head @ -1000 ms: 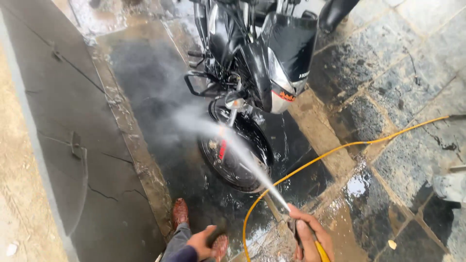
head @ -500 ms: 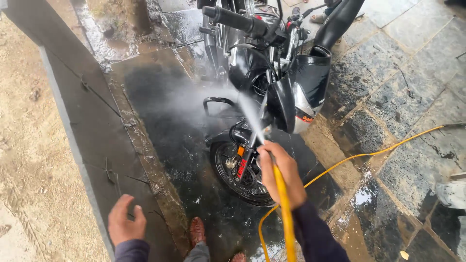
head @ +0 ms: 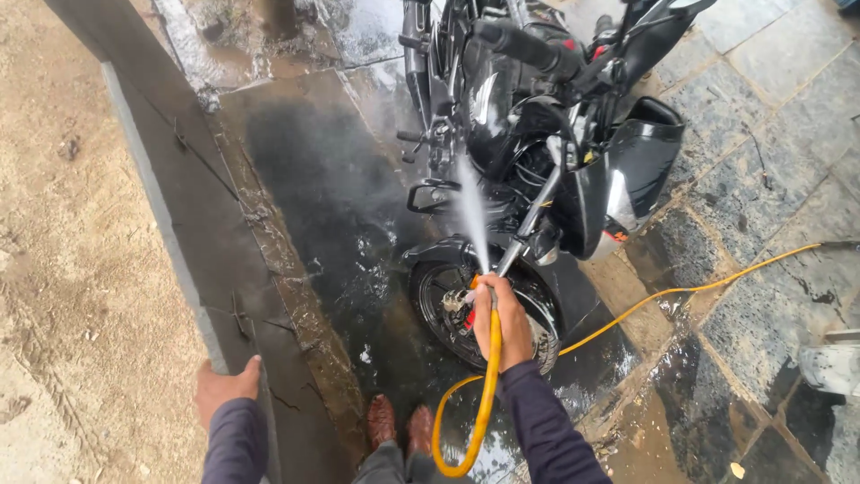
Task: Wash the motorcycle using a water hose.
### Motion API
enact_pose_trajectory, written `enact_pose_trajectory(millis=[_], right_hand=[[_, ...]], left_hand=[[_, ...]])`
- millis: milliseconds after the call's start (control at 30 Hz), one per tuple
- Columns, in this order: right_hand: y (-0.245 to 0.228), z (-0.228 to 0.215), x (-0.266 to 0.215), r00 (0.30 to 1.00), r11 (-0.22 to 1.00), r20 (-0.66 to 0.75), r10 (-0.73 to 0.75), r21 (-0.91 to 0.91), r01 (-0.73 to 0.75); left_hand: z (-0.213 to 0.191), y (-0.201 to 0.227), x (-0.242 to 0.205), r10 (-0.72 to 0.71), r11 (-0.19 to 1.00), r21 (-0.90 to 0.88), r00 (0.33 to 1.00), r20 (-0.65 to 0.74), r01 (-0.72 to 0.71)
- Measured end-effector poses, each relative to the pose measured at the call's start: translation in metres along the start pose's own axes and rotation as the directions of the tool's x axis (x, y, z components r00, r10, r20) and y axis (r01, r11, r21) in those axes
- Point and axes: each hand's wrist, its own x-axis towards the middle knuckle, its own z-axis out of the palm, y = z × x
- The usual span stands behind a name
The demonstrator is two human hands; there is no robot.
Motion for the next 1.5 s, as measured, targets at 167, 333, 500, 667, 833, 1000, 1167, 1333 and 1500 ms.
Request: enact_pose_trajectory(millis=[167,333,500,667,833,1000,1167,1333,1500], right_hand=[[0.007,0.019,0.013,0.998,1.0,-0.051,0.025,-0.002,-0.026],[0.023,0.036,0.028,0.986,0.991,-0.107,-0.125,-0.058,0.119],[0.009,0.042,0.023,0.984,0.983,-0.121,-0.127,-0.147,0.109],[0.013,0.052,0.02,0.98,0.98,-0.139,-0.143,-0.158,0.12],[0.02,0.053,0.029,0.995,1.0,-0.094,0.014,0.018,-0.012],[0.025,0.048,0.034,0.994,0.993,-0.07,0.078,0.092,-0.071],[0.023,0.046,0.033,0.995,0.991,-0.064,0.083,0.112,-0.075],[0.032,0.047,0.034,0.994,0.983,-0.057,0.093,0.161,-0.082],[0.037,0.047,0.034,0.993,0.985,-0.064,0.095,0.15,-0.084]], left_hand=[[-0.016,0.015,-0.011,-0.152,0.988,0.002,0.976,0.154,0.154],[0.012,-0.012,0.005,-0.094,0.995,0.033,0.994,0.064,0.092],[0.006,-0.001,0.0,-0.098,0.995,0.041,0.992,0.075,0.095],[-0.002,0.006,-0.006,-0.132,0.991,0.001,0.986,0.102,0.133],[-0.002,0.005,-0.008,-0.136,0.99,-0.021,0.987,0.081,0.138],[-0.022,0.02,-0.013,-0.124,0.99,-0.056,0.982,0.142,0.133],[-0.004,0.007,-0.004,-0.155,0.986,-0.03,0.972,0.177,0.162],[-0.009,0.011,-0.007,-0.144,0.988,-0.026,0.977,0.155,0.15],[-0.016,0.017,-0.01,-0.169,0.983,-0.048,0.97,0.175,0.179]])
